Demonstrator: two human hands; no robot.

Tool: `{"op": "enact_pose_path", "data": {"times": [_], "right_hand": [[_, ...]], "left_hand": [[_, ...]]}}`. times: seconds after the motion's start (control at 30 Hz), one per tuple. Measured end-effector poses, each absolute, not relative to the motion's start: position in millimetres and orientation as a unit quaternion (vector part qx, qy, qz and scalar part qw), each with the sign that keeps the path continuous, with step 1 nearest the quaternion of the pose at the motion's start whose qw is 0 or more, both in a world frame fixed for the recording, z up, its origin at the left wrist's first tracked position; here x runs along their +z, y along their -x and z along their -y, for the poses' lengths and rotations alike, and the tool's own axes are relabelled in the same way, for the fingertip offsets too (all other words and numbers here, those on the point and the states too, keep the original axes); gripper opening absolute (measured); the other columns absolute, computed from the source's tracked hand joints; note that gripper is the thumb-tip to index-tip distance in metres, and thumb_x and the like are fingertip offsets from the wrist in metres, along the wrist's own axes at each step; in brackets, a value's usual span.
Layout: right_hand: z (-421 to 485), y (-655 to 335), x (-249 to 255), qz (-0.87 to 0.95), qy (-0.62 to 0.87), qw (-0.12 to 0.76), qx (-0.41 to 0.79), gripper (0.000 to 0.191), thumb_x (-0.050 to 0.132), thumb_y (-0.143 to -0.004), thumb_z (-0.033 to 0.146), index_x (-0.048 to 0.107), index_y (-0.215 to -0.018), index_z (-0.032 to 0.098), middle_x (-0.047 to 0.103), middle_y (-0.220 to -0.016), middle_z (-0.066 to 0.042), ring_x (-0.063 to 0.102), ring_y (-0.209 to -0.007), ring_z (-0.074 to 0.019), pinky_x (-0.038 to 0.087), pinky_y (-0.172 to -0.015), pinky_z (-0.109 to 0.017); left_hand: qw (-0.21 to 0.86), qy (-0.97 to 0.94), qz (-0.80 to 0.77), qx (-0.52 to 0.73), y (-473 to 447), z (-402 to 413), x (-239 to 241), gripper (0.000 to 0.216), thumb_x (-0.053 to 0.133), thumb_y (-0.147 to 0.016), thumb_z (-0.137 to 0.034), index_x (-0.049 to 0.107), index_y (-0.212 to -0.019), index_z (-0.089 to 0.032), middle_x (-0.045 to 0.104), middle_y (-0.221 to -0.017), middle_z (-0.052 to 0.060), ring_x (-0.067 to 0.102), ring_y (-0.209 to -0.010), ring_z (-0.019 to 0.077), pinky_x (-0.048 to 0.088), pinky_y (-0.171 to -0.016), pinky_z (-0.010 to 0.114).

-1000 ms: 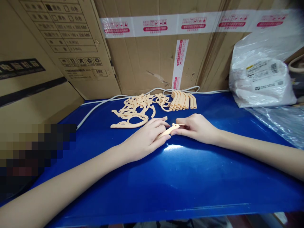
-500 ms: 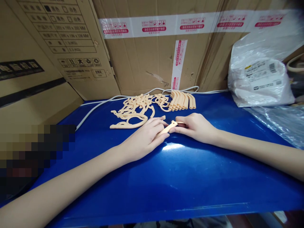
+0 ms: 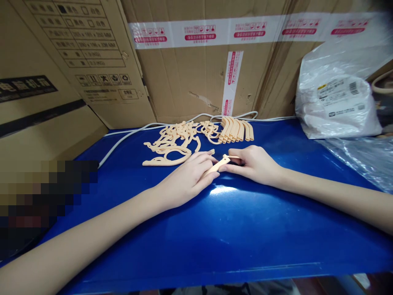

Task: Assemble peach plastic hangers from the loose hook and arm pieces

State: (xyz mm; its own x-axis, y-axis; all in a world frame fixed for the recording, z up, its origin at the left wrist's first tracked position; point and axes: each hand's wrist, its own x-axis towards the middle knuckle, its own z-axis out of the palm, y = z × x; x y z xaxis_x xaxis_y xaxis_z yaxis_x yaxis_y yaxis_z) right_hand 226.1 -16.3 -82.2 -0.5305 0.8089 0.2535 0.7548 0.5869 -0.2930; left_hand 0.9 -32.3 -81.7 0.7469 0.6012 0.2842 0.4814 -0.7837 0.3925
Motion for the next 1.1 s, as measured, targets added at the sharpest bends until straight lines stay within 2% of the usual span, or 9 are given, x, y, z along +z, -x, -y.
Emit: {"op": "enact_pose_path", "data": {"times": [0.33, 0.53, 0.83, 1.1], "right_hand": [[16.4, -225.4, -83.3, 0.867, 0.462, 0.177, 0.056, 0.050, 0.044, -0.086, 0.064, 0.041, -0.063, 0.020, 0.046, -0.054, 0.004, 0.035, -0.049, -0.0090, 0.020, -0.052, -0.024], [16.8, -224.9, -82.4, 0.870, 0.461, 0.168, 0.054, 0.051, 0.041, -0.087, 0.065, 0.043, -0.064, 0.019, 0.048, -0.055, 0.004, 0.038, -0.049, -0.0093, 0.020, -0.052, -0.024], [16.0, -226.7, -80.7, 0.889, 0.433, 0.135, 0.066, 0.058, 0.029, -0.091, 0.067, 0.049, -0.065, 0.019, 0.047, -0.053, 0.002, 0.042, -0.049, -0.0102, 0.020, -0.052, -0.025], [16.6, -225.7, -81.1, 0.896, 0.407, 0.162, 0.076, 0.050, 0.035, -0.092, 0.062, 0.044, -0.069, 0.019, 0.048, -0.057, 0.002, 0.044, -0.052, -0.0103, 0.022, -0.053, -0.025]], "left_hand": [[0.126, -0.926, -0.295, 0.199, -0.9, 31.4, -83.5, 0.034, 0.035, -0.099, -0.036, 0.058, -0.115, -0.015, 0.058, -0.122, 0.010, 0.039, -0.130, 0.0217, 0.033, -0.109, 0.041], [0.133, -0.925, -0.295, 0.200, -0.7, 31.9, -81.9, 0.032, 0.036, -0.099, -0.035, 0.057, -0.116, -0.019, 0.059, -0.120, 0.008, 0.041, -0.129, 0.0232, 0.034, -0.108, 0.044], [0.151, -0.927, -0.295, 0.176, -0.8, 34.8, -78.6, 0.026, 0.038, -0.098, -0.033, 0.059, -0.101, -0.019, 0.058, -0.123, 0.007, 0.037, -0.133, 0.0233, 0.033, -0.108, 0.043], [0.145, -0.926, -0.293, 0.187, -1.3, 35.1, -78.6, 0.026, 0.036, -0.099, -0.032, 0.057, -0.106, -0.018, 0.060, -0.119, 0.008, 0.038, -0.131, 0.0218, 0.032, -0.109, 0.043]]}}
